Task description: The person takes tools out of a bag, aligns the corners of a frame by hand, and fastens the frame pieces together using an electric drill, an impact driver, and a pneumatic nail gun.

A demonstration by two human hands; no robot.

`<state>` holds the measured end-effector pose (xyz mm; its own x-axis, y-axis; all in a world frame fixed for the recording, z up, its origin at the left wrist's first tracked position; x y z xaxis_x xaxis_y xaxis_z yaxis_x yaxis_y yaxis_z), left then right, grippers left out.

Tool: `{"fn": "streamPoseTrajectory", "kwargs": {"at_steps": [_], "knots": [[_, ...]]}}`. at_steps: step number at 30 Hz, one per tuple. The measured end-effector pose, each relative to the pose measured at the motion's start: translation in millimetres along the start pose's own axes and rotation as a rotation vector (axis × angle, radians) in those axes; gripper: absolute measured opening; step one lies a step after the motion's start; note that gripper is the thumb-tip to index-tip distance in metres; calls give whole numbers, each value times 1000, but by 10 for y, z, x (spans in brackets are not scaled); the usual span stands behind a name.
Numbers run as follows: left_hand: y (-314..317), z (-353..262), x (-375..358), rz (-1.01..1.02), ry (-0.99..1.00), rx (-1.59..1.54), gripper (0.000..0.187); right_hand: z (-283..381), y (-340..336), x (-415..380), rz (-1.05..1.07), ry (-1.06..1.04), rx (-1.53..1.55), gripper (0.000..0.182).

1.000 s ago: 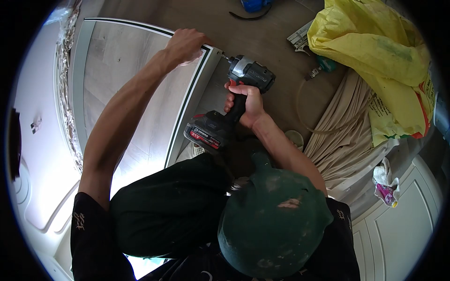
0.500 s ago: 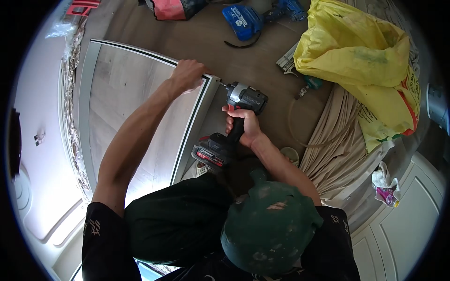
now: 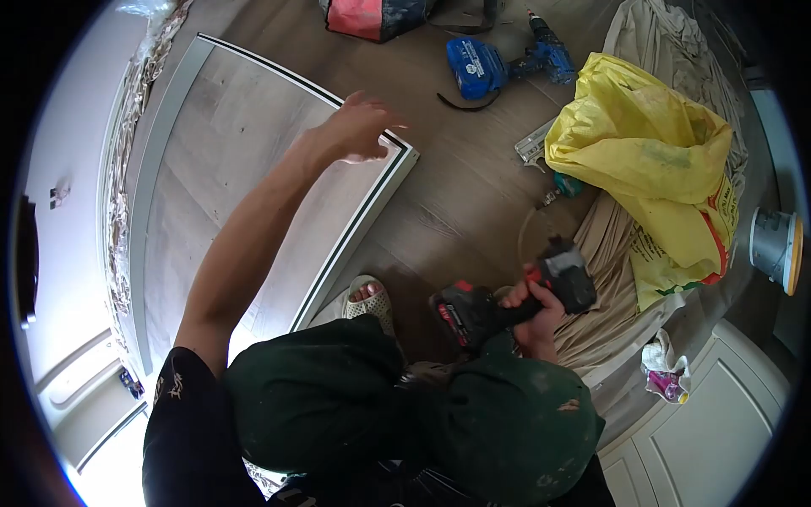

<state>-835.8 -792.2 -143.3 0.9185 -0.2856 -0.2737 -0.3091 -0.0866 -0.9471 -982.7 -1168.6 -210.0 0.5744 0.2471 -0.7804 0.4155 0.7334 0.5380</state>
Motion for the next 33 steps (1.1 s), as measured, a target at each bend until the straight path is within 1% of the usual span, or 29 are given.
{"fn": "streamPoseTrajectory", "kwargs": {"at_steps": [1,2,4,5,6,7,8,9,10,11,14,16,19,20,23,25,31,33], "knots": [[-26,-43,-53,-8,5,-3,40,179,-197,-116,-63,-101,-12,32],[-72,-62,-128,-122,-39,-81,43,354,-393,-239,-125,-201,-23,28],[-139,-135,-324,-343,-123,-238,49,582,-816,-438,-172,-245,205,26],[-92,-219,-411,-347,-112,-236,49,715,-1316,-491,-258,-232,218,23],[-27,-269,-501,-361,-143,-260,49,818,-1794,-557,-341,-219,234,20],[61,-275,-565,-372,-177,-285,49,841,-2002,-719,-342,-224,243,20],[157,-279,-599,-369,-171,-284,49,869,-2244,-883,-385,-295,325,21],[203,-306,-632,-440,-134,-238,49,905,-2375,-962,-429,-365,406,23],[267,-321,-657,-509,-96,-194,48,972,-2462,-930,-435,-366,408,23],[350,-327,-699,-572,-60,-152,47,948,-2554,-976,-439,-366,341,23],[406,-353,-726,-565,-64,-114,48,878,-2869,-1172,-470,-372,165,23],[414,-418,-697,-552,-19,-98,48,696,-3089,-1427,-506,-389,80,24],[382,-413,-741,-594,-33,-74,47,417,-3307,-1636,-534,-410,-41,24],[378,-450,-729,-584,-2,-70,47,305,-3366,-1690,-542,-411,-82,24],[361,-457,-724,-602,-67,-68,46,-29,-3544,-1784,-561,-400,-216,25],[369,-475,-714,-596,-51,-53,45,-200,-3659,-1829,-567,-385,-320,25],[358,-486,-711,-613,-64,-53,42,-222,-3905,-1818,-541,-351,-714,27],[344,-504,-714,-627,-64,-56,42,33,-3544,-1618,-527,-342,-852,27]]}}
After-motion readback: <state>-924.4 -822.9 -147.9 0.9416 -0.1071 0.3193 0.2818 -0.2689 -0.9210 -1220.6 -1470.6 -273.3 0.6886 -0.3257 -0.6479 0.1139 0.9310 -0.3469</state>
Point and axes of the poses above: each hand's wrist, its own x-axis towards the middle knuckle, its own y-axis out of the palm, z = x × y, the point moved 6 cm from there along x, towards the middle knuckle, and after that the axes turned 8 degrees about -z, right-handed, at the moved point
